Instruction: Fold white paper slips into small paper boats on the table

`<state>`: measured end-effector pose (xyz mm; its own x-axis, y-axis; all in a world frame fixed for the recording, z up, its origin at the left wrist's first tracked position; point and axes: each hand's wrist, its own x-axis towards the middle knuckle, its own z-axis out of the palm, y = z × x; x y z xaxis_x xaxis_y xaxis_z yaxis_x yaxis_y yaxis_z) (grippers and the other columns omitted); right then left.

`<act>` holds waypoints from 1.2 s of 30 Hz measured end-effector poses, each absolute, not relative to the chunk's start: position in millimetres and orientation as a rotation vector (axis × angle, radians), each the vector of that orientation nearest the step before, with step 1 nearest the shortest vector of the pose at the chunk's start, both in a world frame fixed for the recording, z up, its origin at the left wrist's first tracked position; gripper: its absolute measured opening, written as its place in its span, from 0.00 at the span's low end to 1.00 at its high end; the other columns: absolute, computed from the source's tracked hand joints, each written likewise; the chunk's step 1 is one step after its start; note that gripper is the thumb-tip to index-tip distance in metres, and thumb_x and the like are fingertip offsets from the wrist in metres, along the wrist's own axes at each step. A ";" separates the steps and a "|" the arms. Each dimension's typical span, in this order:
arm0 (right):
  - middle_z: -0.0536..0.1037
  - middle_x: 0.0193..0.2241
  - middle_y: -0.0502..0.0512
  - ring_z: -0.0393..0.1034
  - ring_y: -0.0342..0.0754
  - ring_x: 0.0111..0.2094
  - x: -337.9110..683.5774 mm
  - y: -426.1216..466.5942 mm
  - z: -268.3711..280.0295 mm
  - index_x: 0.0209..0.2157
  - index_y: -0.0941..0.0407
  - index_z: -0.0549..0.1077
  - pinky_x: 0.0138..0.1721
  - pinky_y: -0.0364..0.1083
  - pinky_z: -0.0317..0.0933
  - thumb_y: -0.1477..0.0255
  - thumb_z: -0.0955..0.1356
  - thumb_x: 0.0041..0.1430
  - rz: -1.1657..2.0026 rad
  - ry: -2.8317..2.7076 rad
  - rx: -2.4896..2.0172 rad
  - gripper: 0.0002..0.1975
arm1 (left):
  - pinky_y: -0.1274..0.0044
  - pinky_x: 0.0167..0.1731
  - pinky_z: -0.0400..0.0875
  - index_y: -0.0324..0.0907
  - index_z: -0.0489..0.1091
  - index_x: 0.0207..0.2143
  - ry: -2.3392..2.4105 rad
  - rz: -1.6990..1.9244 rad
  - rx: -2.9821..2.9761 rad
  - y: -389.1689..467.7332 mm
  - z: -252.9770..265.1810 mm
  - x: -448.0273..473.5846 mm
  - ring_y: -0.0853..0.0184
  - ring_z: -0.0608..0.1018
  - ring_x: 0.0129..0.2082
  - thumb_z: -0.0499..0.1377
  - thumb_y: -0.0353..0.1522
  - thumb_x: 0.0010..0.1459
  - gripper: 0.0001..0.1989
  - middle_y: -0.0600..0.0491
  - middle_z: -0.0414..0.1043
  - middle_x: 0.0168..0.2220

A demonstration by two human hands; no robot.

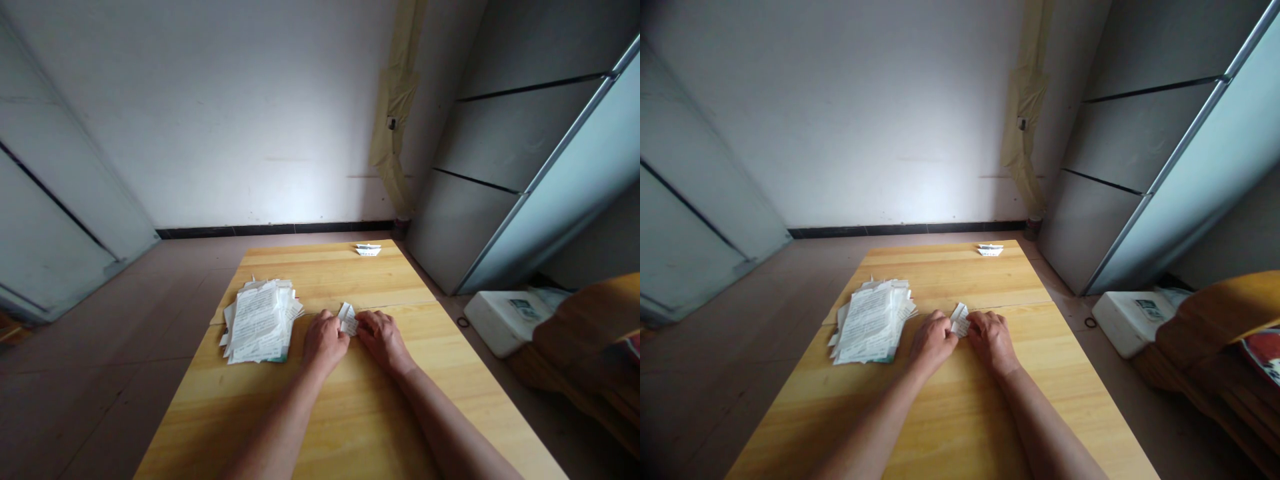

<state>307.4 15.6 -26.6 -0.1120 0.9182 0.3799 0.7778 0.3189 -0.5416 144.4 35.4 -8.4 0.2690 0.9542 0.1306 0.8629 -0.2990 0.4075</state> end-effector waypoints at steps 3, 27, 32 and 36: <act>0.77 0.30 0.52 0.70 0.48 0.35 310.5 14.6 -24.7 0.39 0.54 0.73 0.39 0.45 0.60 0.80 0.65 0.49 0.338 -1.937 -1.467 0.14 | 0.78 0.36 0.61 0.40 0.69 0.24 1.713 0.468 2.260 36.0 -6.5 147.7 0.67 0.71 0.35 0.55 0.27 0.51 0.05 0.52 0.66 0.31; 0.78 0.36 0.53 0.68 0.49 0.40 294.4 11.1 -18.7 0.39 0.55 0.72 0.43 0.45 0.55 0.81 0.64 0.56 0.199 -1.930 -1.660 0.11 | 0.78 0.36 0.62 0.41 0.68 0.25 1.752 0.393 2.282 35.2 -4.8 148.7 0.67 0.71 0.35 0.57 0.28 0.50 0.03 0.52 0.66 0.32; 0.78 0.35 0.54 0.68 0.49 0.39 294.8 11.1 -20.7 0.39 0.55 0.72 0.41 0.45 0.55 0.81 0.64 0.57 0.156 -1.966 -1.643 0.11 | 0.77 0.36 0.62 0.42 0.67 0.24 1.745 0.426 2.278 34.6 -5.6 147.1 0.67 0.71 0.36 0.56 0.27 0.50 0.03 0.52 0.66 0.32; 0.78 0.35 0.54 0.68 0.49 0.39 294.8 11.3 -22.5 0.38 0.54 0.72 0.41 0.45 0.55 0.81 0.63 0.57 0.137 -1.959 -1.641 0.11 | 0.77 0.37 0.62 0.42 0.67 0.25 1.734 0.418 2.269 34.6 -5.2 146.8 0.67 0.71 0.37 0.55 0.25 0.50 0.05 0.53 0.66 0.33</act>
